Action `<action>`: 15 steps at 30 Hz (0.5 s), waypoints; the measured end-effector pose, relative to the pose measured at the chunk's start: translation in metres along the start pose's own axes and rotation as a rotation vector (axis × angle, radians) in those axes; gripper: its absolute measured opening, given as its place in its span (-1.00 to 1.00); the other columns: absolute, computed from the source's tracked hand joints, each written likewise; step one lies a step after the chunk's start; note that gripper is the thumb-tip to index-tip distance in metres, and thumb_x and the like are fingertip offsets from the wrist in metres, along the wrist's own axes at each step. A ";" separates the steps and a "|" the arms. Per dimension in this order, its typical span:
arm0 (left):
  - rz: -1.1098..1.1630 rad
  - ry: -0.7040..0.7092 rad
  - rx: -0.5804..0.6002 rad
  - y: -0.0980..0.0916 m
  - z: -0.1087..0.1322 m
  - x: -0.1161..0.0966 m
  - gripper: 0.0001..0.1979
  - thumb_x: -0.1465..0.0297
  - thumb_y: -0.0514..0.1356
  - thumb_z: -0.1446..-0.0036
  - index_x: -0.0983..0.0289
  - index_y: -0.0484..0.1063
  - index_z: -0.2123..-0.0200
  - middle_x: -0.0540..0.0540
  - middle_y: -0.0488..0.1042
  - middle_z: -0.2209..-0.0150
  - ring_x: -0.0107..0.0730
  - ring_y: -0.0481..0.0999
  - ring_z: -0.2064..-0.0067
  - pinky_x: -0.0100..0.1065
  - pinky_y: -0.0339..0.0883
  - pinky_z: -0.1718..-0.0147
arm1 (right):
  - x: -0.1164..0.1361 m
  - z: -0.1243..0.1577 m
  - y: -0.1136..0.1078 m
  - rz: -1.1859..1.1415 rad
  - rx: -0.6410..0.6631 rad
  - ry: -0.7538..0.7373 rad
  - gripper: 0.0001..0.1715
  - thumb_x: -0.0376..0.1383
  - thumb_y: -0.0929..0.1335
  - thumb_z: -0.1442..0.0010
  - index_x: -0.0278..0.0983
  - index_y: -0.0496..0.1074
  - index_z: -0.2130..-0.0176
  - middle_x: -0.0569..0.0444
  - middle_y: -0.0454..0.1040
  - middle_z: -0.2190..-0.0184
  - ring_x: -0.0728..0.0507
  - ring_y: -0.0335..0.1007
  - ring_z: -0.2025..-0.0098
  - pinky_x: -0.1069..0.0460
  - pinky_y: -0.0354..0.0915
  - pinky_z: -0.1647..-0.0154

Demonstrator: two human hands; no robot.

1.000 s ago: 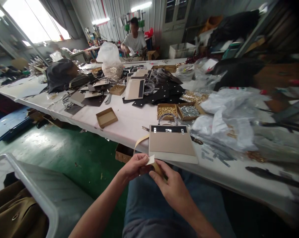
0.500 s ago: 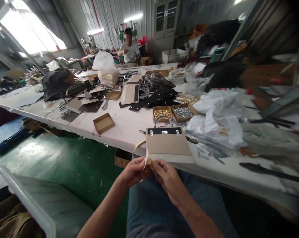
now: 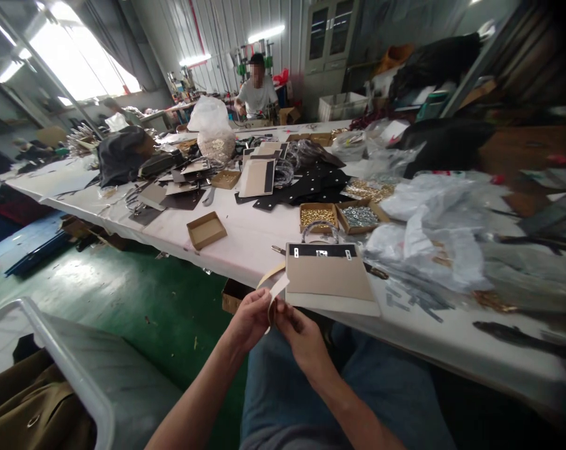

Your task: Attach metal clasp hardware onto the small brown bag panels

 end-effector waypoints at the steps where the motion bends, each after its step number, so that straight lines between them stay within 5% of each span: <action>1: 0.000 0.007 -0.014 -0.001 -0.001 -0.002 -0.56 0.04 0.46 -0.30 0.31 0.54 0.31 0.17 0.56 0.30 -0.24 0.60 0.24 -0.26 0.48 0.13 | 0.000 0.000 0.000 0.063 0.003 -0.032 -0.33 0.30 0.49 -0.39 -0.25 0.59 0.12 -0.01 0.59 0.22 -0.24 0.48 0.16 -0.06 0.40 0.12; 5: -0.332 0.002 -0.084 -0.005 -0.007 -0.020 -0.56 0.03 0.42 -0.35 0.27 0.47 0.31 -0.01 0.46 0.43 -0.51 0.30 0.53 -0.37 0.25 0.42 | 0.008 0.008 -0.007 0.401 0.025 -0.163 -0.53 0.15 0.43 -0.51 -0.18 0.61 0.07 -0.04 0.65 0.10 -0.29 0.57 0.02 -0.11 0.46 -0.07; 9: -0.939 0.119 -0.179 0.000 -0.012 -0.049 -0.64 0.14 0.38 -0.36 0.28 0.55 0.36 -0.04 0.40 0.48 -0.44 0.30 0.44 -0.36 0.13 0.40 | 0.023 0.012 -0.041 0.492 -0.077 -0.117 -0.48 0.18 0.47 -0.45 -0.14 0.61 -0.11 -0.08 0.68 0.01 -0.32 0.64 0.03 -0.16 0.53 -0.07; 15: -1.161 0.171 -0.012 0.021 -0.031 -0.058 -0.74 0.26 0.34 -0.35 0.25 0.55 0.37 -0.01 0.48 0.44 -0.36 0.36 0.37 -0.31 0.11 0.35 | 0.068 -0.006 -0.100 0.570 -0.312 -0.156 -0.28 0.28 0.51 -0.34 -0.19 0.62 -0.14 -0.15 0.69 0.06 -0.31 0.63 0.18 -0.18 0.57 0.06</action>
Point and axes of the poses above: each hand's wrist, its own z-axis away from the middle knuckle, its own y-axis out of the palm, x = y × z, the point moved 3 cm from there along -z, towards the middle knuckle
